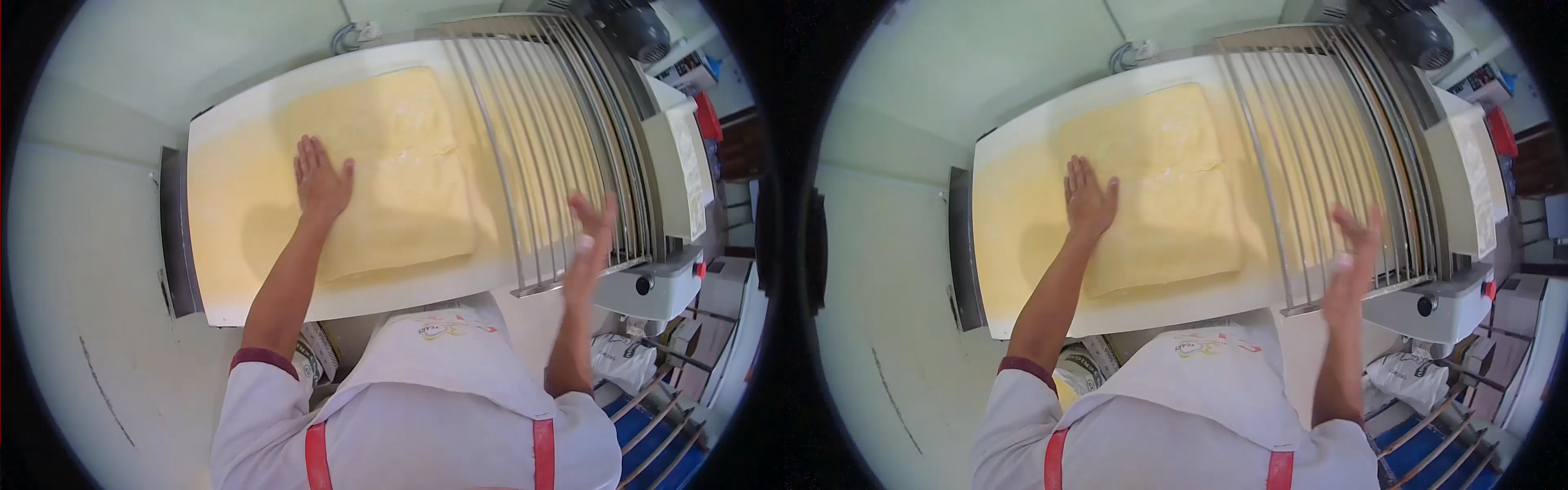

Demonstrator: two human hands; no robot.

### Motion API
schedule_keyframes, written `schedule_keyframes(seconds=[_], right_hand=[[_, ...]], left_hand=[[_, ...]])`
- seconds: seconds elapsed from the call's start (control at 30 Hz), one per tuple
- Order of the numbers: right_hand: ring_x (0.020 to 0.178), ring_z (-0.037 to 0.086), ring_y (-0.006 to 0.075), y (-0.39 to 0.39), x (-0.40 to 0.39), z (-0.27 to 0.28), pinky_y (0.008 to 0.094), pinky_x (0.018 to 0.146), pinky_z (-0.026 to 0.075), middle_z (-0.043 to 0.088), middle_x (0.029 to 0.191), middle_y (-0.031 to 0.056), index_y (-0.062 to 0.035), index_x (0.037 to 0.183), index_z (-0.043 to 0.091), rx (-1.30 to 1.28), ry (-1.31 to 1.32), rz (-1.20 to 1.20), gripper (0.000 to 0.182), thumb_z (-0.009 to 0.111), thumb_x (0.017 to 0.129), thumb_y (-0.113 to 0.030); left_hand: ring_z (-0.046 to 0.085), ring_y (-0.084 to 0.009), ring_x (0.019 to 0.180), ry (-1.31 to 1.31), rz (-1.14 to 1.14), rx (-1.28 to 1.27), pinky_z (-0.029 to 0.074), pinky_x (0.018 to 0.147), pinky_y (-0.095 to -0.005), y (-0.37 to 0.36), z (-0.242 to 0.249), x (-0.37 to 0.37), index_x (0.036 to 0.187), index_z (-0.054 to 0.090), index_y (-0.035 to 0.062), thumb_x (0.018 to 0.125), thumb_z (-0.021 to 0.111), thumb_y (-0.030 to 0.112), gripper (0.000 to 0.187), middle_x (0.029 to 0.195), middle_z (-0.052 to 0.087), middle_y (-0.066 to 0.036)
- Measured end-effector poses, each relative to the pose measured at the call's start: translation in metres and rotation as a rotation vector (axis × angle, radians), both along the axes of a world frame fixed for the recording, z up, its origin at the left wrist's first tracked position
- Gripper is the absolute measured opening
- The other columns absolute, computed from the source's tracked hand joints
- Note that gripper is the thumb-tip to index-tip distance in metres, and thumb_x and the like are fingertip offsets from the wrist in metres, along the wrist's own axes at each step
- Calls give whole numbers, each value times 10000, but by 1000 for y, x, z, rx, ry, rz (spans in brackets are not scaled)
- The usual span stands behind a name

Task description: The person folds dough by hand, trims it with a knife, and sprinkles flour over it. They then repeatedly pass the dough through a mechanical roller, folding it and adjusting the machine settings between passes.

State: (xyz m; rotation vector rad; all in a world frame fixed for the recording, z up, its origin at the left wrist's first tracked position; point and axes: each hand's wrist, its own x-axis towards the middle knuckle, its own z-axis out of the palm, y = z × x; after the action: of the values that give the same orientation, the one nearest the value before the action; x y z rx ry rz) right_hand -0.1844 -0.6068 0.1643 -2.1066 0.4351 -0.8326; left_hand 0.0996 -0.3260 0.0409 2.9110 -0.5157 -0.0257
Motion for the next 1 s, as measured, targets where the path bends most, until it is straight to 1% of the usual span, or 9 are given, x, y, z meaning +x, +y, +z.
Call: schedule_keyframes(seconds=[0.03,0.17,0.3,0.37,0.47,0.57,0.63,0.77,1.0], right_hand=[[1236,489,326,-32,-32,13,467,1057,339,545,1257,245,28,1446,248,-293,17,-45,703,304,985,-499],[1175,547,325,-122,-153,65,445,1027,404,556,1251,241,47,1431,248,-456,-51,-434,751,305,982,-551],[1160,564,299,-256,-255,91,416,1013,415,577,1243,210,63,1412,285,-817,43,-517,698,277,1006,-505],[1185,540,296,-329,-283,82,409,1037,385,571,1266,188,36,1401,341,-554,-56,-571,646,320,1009,-477],[1211,506,262,-413,-296,52,388,1045,360,557,1287,167,24,1375,404,-263,155,-572,574,351,1018,-422],[1151,507,207,-464,-305,-3,355,1027,345,570,1234,131,17,1320,476,290,149,-271,543,387,1010,-420],[975,499,189,-474,-307,-27,329,939,363,548,1025,89,13,1193,537,498,74,53,511,384,1006,-437],[927,511,223,-476,-312,-58,354,877,393,546,970,124,28,1078,552,476,-38,129,560,334,996,-481],[807,470,167,-460,-289,-55,308,728,381,498,829,81,-17,961,529,772,-263,329,457,333,1000,-428]], left_hand=[[51,-310,1459,22,-11,-24,42,1177,-425,6,0,-11,1473,82,-67,949,393,484,822,1557,94,-224],[60,-313,1459,-65,54,34,41,1167,-470,4,-16,-68,1485,87,-36,973,365,450,759,1558,107,-217],[62,-330,1457,-60,142,71,44,1159,-493,-16,2,-76,1490,87,-20,982,343,446,736,1557,102,-224],[67,-335,1456,-23,213,11,46,1158,-494,-23,-10,-85,1493,90,-11,988,330,438,718,1557,103,-224],[97,-331,1454,7,-127,-110,66,1153,-498,-81,-35,-150,1500,124,15,1000,301,372,639,1563,119,-199],[100,-326,1455,59,-75,-8,69,1155,-495,-165,-15,-208,1502,113,17,975,361,395,694,1565,126,-183],[92,-324,1456,-1,-33,113,60,1158,-490,-182,-15,-212,1504,104,22,968,371,416,716,1568,120,-176],[54,-318,1460,19,-27,109,23,1160,-490,-186,-14,-210,1506,123,38,971,379,443,718,1573,95,-170],[322,-259,1322,-64,236,-694,235,1098,-377,-199,-12,-310,1413,356,11,988,441,266,502,1444,359,-154]])
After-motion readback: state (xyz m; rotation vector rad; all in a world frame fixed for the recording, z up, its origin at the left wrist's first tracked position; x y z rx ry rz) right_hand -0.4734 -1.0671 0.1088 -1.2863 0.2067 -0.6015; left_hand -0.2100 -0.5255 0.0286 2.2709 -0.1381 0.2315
